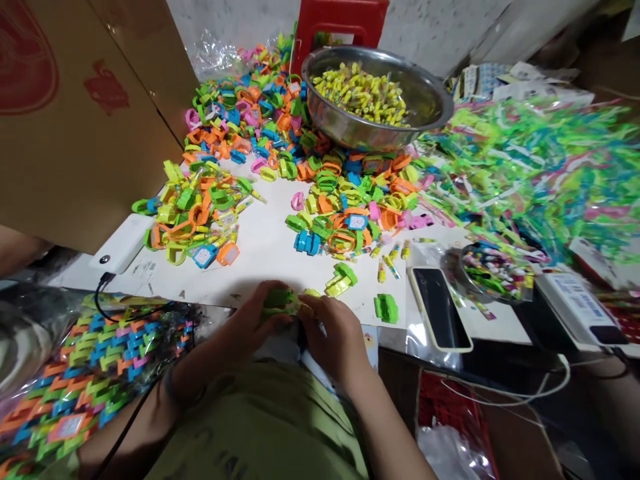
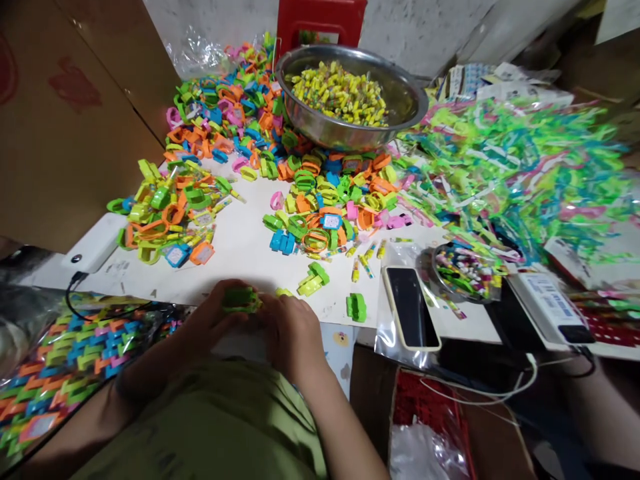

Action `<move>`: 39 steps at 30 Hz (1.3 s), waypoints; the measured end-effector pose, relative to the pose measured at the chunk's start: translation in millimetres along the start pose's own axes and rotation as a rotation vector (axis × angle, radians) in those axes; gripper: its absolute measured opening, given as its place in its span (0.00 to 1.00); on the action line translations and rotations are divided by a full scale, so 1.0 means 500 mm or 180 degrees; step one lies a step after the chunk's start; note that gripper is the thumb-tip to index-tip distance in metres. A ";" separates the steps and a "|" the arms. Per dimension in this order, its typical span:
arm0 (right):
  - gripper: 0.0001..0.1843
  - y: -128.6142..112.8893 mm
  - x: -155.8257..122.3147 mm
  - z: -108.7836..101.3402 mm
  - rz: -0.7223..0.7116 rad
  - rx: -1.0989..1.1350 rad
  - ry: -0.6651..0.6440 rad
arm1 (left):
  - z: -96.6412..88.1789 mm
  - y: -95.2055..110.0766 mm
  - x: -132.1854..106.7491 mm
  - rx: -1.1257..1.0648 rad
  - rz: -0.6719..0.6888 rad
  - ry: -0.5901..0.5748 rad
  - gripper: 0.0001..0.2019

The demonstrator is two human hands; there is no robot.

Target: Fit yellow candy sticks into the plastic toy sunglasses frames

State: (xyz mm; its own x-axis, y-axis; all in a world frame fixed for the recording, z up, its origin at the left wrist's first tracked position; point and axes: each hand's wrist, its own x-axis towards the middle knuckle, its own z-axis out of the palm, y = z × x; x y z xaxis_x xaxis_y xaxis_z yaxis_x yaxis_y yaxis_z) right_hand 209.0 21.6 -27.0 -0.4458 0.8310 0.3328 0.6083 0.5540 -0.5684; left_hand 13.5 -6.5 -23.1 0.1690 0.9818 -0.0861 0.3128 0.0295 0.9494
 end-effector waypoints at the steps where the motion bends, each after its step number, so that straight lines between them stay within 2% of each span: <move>1: 0.12 -0.002 -0.002 0.001 -0.0024 -0.0021 -0.0025 | 0.003 -0.002 -0.001 0.0082 0.0019 0.0023 0.19; 6: 0.16 -0.014 -0.002 0.008 -0.0073 -0.0388 -0.0088 | 0.019 -0.013 0.001 0.0393 0.0404 0.0298 0.14; 8: 0.15 -0.016 -0.002 0.011 -0.0064 -0.0469 -0.0106 | 0.020 -0.011 0.002 0.0512 0.0460 0.0238 0.09; 11: 0.14 -0.017 -0.006 0.011 0.0129 -0.0145 -0.0091 | 0.014 -0.002 0.001 0.0578 0.0334 0.0150 0.04; 14: 0.13 -0.022 -0.008 0.006 0.0462 0.0477 -0.0045 | 0.004 0.007 0.000 0.0451 0.0245 0.0301 0.03; 18: 0.13 -0.036 -0.002 0.003 0.0979 0.1358 0.0014 | 0.005 0.017 0.001 -0.0232 0.0122 0.0231 0.02; 21: 0.08 -0.042 0.002 0.012 0.0949 0.1856 0.0100 | 0.016 0.023 0.000 -0.0947 -0.0078 0.0116 0.07; 25: 0.07 -0.045 0.001 0.027 0.0961 0.1972 0.0262 | 0.030 0.029 -0.003 -0.1558 -0.0324 0.0059 0.12; 29: 0.08 -0.043 0.003 0.038 0.1054 0.1976 0.0367 | 0.041 0.015 -0.001 -0.1967 -0.0371 -0.0097 0.15; 32: 0.09 -0.035 0.006 0.046 0.1097 0.2053 0.0253 | 0.047 -0.003 0.006 -0.1866 -0.0201 -0.0064 0.17; 37: 0.09 -0.014 -0.001 0.043 0.1002 0.1904 -0.0091 | 0.033 -0.010 0.016 -0.1160 -0.0046 -0.0133 0.16; 39: 0.17 0.009 -0.004 0.025 0.0833 0.1645 -0.0167 | 0.010 -0.010 0.020 -0.0667 -0.0069 0.0080 0.13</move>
State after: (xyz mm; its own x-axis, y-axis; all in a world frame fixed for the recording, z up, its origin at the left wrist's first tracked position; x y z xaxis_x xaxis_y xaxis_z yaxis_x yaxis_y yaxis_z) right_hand 204.6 21.5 -39.5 -0.3638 0.9260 0.1014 0.3090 0.2227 -0.9246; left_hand 18.5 2.0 -30.4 0.1400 0.9849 -0.1022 0.1144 0.0864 0.9897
